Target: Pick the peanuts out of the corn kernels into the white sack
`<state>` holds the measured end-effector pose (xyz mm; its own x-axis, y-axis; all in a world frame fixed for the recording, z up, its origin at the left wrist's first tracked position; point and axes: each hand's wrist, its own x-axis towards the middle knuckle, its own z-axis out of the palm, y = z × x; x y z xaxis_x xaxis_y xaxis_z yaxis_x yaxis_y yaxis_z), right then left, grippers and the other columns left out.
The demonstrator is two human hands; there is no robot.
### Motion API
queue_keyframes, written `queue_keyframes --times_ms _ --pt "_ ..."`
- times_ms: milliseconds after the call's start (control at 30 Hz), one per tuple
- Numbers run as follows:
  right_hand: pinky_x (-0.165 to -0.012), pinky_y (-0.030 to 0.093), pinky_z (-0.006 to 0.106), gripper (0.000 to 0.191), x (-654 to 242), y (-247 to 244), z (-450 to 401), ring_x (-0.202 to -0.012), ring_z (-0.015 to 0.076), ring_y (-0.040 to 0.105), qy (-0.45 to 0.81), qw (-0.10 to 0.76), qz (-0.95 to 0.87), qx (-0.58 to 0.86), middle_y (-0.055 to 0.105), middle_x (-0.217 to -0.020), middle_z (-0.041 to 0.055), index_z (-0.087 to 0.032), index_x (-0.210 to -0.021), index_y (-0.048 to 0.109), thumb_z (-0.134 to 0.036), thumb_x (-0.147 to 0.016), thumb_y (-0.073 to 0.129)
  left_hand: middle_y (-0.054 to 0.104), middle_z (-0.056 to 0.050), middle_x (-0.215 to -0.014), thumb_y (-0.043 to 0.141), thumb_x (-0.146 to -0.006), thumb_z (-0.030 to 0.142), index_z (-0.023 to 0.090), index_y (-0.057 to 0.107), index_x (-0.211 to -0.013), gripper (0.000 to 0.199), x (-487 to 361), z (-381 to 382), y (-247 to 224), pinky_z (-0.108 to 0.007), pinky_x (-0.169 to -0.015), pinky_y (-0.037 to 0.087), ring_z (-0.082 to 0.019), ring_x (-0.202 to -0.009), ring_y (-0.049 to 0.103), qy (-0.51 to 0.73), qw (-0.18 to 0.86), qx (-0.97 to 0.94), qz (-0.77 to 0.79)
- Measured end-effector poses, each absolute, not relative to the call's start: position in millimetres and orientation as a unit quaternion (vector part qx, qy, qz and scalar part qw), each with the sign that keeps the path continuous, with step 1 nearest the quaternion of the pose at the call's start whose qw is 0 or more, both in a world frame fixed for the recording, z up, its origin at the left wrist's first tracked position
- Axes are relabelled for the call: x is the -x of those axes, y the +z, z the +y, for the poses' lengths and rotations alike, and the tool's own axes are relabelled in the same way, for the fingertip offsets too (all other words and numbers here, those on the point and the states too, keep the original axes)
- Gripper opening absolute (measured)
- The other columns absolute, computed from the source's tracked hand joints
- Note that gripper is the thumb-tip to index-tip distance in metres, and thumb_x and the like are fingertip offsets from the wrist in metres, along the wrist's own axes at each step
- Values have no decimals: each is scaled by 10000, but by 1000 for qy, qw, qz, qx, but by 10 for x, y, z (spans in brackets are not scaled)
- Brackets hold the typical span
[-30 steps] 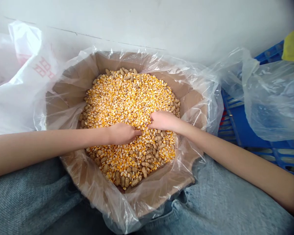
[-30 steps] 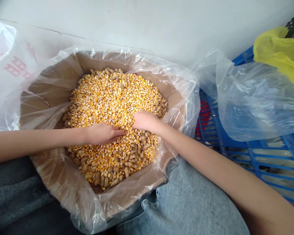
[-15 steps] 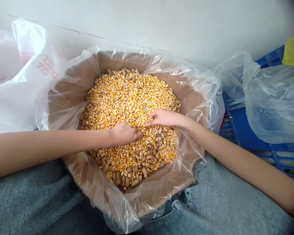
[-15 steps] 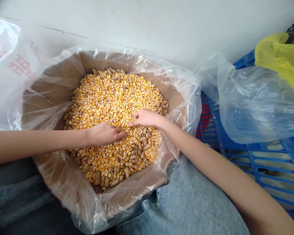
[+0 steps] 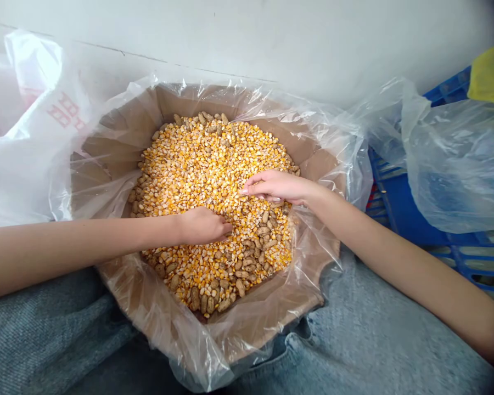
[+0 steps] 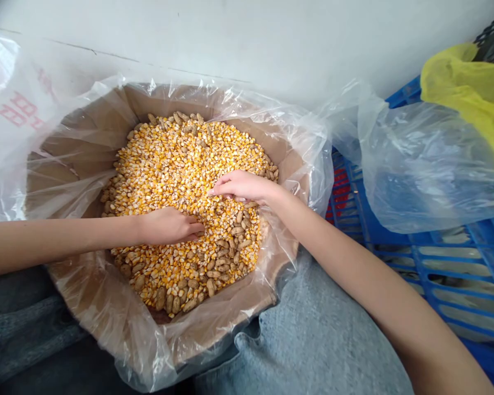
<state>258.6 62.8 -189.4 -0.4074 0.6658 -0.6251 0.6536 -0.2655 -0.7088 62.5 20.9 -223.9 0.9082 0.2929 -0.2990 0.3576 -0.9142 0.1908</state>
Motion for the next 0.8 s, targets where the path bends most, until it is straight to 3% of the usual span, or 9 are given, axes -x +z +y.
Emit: queue_keyframes --times_ms 100,200,333,500,633,800 --pt "-316 109 198 212 -2578 -1852 642 -346 23 214 666 71 -530 519 371 -503 -45 -163 -632 436 -337 -725 514 625 -78 -737 308 -839 318 169 537 -955 297 -643 198 -2212 -238 -485 374 -167 -589 572 -146 155 -955 207" --pt "-296 104 184 195 -2584 -1780 678 -336 26 174 741 147 -447 480 340 -487 -50 -170 -619 375 -302 -754 424 614 -54 -717 333 -822 329 179 551 -921 282 -655 230 -2181 -233 -503 361 -148 -586 549 -148 262 -916 266" --pt "-284 114 167 161 -2636 -1715 724 -335 25 161 770 241 -387 446 343 -505 -51 -169 -682 390 -311 -755 376 557 -3 -666 433 -765 367 164 555 -870 259 -656 302 -2163 -201 -501 340 -86 -541 469 -90 495 -802 321" --pt "-292 159 160 202 -2688 -1731 747 -340 24 211 771 296 -384 414 361 -525 -49 -175 -724 401 -366 -774 362 380 51 -546 467 -741 388 158 492 -761 231 -612 457 -2074 -165 -343 167 -24 -368 241 1 777 -527 344" --pt "-300 161 173 229 -2680 -1763 750 -360 32 236 746 296 -411 433 387 -547 -38 -176 -727 406 -396 -768 359 297 53 -520 439 -748 299 154 431 -663 168 -520 617 -2024 -155 -311 115 -16 -350 167 48 835 -441 324" --pt "-336 194 196 280 -2665 -1734 732 -384 47 274 679 268 -478 488 429 -581 -21 -175 -784 441 -414 -786 295 293 32 -505 319 -768 285 164 411 -639 199 -450 671 -2017 -170 -301 181 -36 -351 201 51 807 -513 288"
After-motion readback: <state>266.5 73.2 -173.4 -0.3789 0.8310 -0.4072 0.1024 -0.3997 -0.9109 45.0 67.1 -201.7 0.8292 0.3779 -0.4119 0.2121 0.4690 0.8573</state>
